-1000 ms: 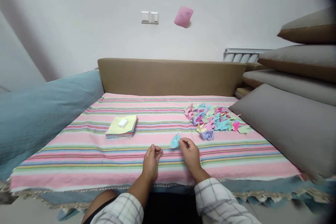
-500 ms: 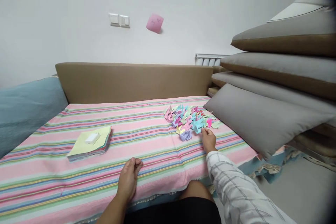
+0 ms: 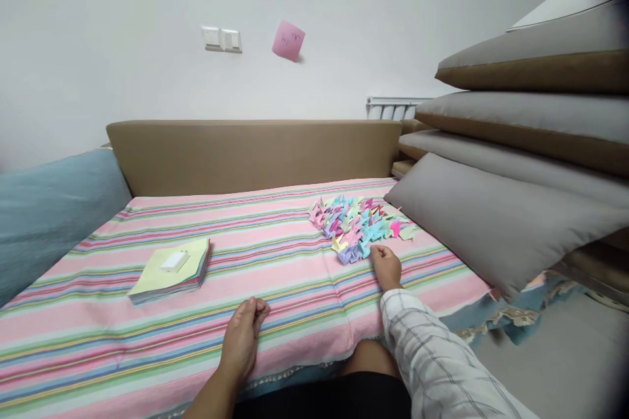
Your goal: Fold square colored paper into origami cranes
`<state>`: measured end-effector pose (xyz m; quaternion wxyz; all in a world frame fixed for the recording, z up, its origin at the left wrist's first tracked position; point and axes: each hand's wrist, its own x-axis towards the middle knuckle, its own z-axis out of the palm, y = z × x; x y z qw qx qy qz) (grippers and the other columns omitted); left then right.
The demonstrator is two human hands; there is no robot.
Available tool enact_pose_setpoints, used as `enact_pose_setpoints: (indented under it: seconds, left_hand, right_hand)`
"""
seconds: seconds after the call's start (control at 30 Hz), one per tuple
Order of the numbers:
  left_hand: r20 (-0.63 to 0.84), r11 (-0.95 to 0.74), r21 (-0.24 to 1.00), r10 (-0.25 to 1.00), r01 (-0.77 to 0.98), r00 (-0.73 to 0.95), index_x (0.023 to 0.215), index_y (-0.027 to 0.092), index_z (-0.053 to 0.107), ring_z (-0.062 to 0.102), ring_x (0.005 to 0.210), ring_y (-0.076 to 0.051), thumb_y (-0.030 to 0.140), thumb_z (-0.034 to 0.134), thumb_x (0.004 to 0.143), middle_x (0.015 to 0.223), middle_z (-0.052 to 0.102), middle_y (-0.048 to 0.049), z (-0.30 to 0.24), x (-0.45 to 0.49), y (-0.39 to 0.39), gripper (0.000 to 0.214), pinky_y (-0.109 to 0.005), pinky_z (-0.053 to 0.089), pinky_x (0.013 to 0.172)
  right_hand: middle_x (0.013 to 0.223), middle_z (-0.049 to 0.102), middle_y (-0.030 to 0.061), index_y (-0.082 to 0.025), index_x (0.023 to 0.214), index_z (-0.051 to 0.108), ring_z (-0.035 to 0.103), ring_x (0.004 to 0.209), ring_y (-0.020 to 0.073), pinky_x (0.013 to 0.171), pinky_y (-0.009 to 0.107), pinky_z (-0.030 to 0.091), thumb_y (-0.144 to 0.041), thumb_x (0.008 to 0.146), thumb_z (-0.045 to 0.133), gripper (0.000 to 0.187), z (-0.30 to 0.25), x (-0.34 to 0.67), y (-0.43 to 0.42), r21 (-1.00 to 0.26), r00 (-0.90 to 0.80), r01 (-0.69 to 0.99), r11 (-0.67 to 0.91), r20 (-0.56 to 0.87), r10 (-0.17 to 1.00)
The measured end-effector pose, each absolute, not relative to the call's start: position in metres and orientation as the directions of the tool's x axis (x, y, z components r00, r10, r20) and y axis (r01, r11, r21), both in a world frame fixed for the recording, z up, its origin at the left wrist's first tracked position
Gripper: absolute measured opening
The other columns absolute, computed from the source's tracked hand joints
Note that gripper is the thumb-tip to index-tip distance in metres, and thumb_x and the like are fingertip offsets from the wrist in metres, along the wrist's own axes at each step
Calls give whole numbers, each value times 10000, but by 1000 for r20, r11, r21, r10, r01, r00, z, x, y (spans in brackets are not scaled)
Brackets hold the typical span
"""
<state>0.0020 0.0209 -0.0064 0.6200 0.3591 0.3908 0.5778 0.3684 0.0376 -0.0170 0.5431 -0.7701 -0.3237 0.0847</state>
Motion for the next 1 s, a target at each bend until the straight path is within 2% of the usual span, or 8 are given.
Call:
enact_pose_setpoints:
  seconds: [0.27,0.5,0.63,0.73,0.87,0.93,0.97,1.0]
  left_hand:
    - [-78,85,892,996,-445,33,645,158,603,581,780,-134,495,738,627,722,578,-3,-7,2,20,363,-296,500,886]
    - [-96,99,885,995,-455,30,660,150,602,571,749,-120,506,757,592,700,577,6,-5,4,19,394,-271,503,850]
    - [-74,71,886,997,-458,11,643,143,596,551,703,-114,500,743,610,677,566,3,-6,7,16,387,-266,505,793]
    - [-26,34,907,999,-419,24,628,143,595,546,673,-117,486,715,648,654,558,-3,-7,11,13,364,-255,493,737]
    - [12,4,979,997,-204,76,658,166,617,529,570,-125,491,653,693,610,576,-9,4,0,21,329,-258,465,617]
    - [182,-182,975,983,127,8,671,177,643,536,577,-137,425,635,714,610,591,-10,15,-21,34,251,-245,440,592]
    - [261,-236,911,965,337,-30,675,190,649,556,604,-149,408,605,732,632,606,-10,21,-36,42,230,-245,441,595]
    - [283,-232,879,957,416,-64,669,193,652,570,635,-162,376,604,731,645,614,-13,27,-54,51,200,-252,442,612]
  right_hand:
    - [767,678,61,-211,775,686,560,704,205,620,283,370,-528,738,446,400,-14,360,34,-870,766,438,-226,230,601]
    - [918,663,119,-155,946,641,558,829,233,732,317,399,-502,782,355,479,-16,366,31,-898,832,409,-164,293,471]
    - [1081,603,150,-124,1045,578,530,993,231,865,334,387,-473,823,317,489,-15,332,18,-893,814,448,-34,392,429]
    - [991,628,113,-148,984,600,551,954,226,874,354,398,-472,818,418,407,-13,279,9,-856,647,477,200,496,580]
    - [942,657,74,-182,920,648,580,902,217,842,340,423,-453,773,543,326,-11,209,14,-884,324,336,325,432,842]
    - [919,671,69,-188,899,662,591,875,220,820,339,434,-462,757,562,325,-13,185,21,-906,240,289,308,380,893]
    - [907,676,68,-189,889,665,595,863,223,810,341,438,-468,758,557,326,-15,177,24,-912,222,291,289,358,907]
    - [895,679,67,-192,878,665,599,854,226,800,343,440,-472,765,544,325,-18,170,26,-911,213,313,268,342,915]
